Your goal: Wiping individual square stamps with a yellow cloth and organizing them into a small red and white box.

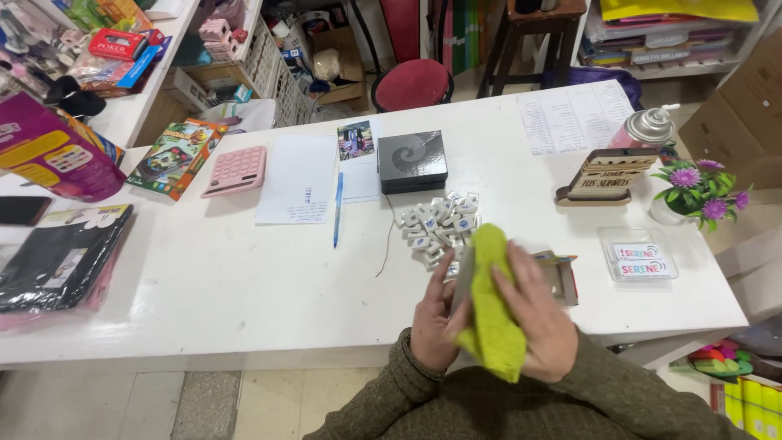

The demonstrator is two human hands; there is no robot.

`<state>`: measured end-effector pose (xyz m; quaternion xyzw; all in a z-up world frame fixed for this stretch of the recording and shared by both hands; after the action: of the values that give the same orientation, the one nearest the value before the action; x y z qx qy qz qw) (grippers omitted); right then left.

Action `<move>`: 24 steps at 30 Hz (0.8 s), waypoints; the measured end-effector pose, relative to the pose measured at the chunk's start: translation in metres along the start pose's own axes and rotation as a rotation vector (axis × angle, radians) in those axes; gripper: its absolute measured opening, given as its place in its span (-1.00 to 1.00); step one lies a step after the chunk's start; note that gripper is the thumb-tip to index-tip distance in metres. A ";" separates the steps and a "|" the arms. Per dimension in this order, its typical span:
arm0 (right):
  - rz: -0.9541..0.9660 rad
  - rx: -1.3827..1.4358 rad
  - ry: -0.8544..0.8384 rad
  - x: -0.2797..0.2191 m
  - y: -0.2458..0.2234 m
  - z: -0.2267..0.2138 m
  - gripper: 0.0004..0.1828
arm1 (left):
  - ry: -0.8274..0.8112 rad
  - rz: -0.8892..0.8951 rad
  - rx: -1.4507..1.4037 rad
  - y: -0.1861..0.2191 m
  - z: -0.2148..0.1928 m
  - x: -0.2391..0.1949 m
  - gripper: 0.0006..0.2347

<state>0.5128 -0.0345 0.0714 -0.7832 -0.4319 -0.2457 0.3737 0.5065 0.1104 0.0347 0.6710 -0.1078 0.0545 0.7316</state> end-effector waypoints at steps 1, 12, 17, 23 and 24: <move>-0.005 0.007 -0.002 -0.005 -0.001 0.002 0.19 | 0.008 0.000 0.003 0.002 -0.004 -0.003 -0.39; 0.839 0.369 -0.399 -0.020 0.032 0.002 -0.46 | -0.060 0.149 0.419 0.050 -0.025 -0.030 -0.82; 0.416 0.140 -0.174 -0.019 0.014 -0.012 -0.41 | 0.182 0.169 0.501 0.050 -0.040 -0.025 -0.77; -0.093 -0.032 -0.115 0.002 -0.033 -0.015 -0.52 | 0.116 -0.114 -0.123 0.001 -0.046 -0.028 -0.60; -0.136 -0.056 -0.139 0.002 -0.037 -0.013 -0.52 | 0.108 -0.110 -0.204 -0.002 -0.044 -0.029 -0.61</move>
<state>0.4812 -0.0309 0.0937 -0.7774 -0.5020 -0.2275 0.3031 0.4826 0.1561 0.0222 0.5940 -0.0361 0.0390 0.8027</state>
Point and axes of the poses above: each hand's wrist, its own x-axis towards the middle knuckle, its own z-axis out of the palm, y = z × x, the point moved 5 cm from there along x, towards the middle knuckle, and after that the axes turned 1 degree about y, right-handed, at the moved point
